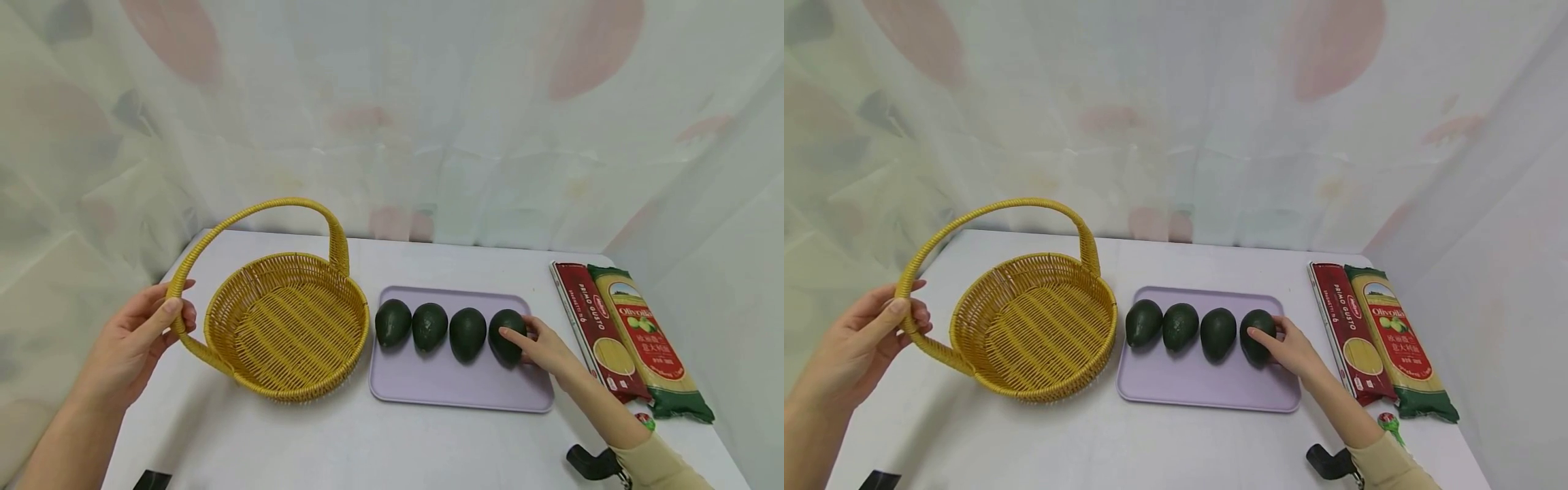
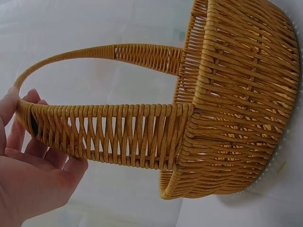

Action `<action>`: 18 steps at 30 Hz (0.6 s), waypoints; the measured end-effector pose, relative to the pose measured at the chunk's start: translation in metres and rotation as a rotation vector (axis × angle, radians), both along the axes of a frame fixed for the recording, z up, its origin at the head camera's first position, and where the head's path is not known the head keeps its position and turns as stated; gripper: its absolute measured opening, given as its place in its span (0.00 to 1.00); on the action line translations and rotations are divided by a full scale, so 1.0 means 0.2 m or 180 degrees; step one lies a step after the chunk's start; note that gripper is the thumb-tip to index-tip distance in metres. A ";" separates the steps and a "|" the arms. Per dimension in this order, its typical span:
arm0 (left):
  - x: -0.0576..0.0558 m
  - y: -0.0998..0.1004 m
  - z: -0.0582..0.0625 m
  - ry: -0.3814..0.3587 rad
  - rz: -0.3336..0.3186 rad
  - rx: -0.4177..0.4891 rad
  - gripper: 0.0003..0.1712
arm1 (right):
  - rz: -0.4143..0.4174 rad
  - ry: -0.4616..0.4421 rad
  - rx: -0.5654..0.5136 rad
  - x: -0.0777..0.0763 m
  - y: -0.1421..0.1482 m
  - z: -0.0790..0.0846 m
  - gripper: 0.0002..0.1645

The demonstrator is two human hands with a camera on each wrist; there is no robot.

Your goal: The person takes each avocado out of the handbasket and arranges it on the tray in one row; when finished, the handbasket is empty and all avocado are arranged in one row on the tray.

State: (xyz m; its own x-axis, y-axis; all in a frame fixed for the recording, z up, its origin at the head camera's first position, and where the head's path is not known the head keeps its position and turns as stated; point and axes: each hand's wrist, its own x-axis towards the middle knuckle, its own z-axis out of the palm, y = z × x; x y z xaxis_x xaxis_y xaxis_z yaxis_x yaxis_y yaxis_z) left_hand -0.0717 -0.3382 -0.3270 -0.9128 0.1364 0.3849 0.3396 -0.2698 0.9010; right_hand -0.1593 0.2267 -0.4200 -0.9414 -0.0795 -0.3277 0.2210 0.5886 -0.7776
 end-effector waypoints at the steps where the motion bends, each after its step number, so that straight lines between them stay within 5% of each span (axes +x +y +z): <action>1: 0.00 0.00 0.00 -0.0007 0.0016 -0.0013 0.20 | 0.0018 0.0004 0.0008 0.00 0.00 0.00 0.52; 18: 0.00 0.02 0.01 -0.0069 0.0191 -0.0114 0.19 | 0.0128 0.0260 0.0467 0.01 0.04 0.00 0.53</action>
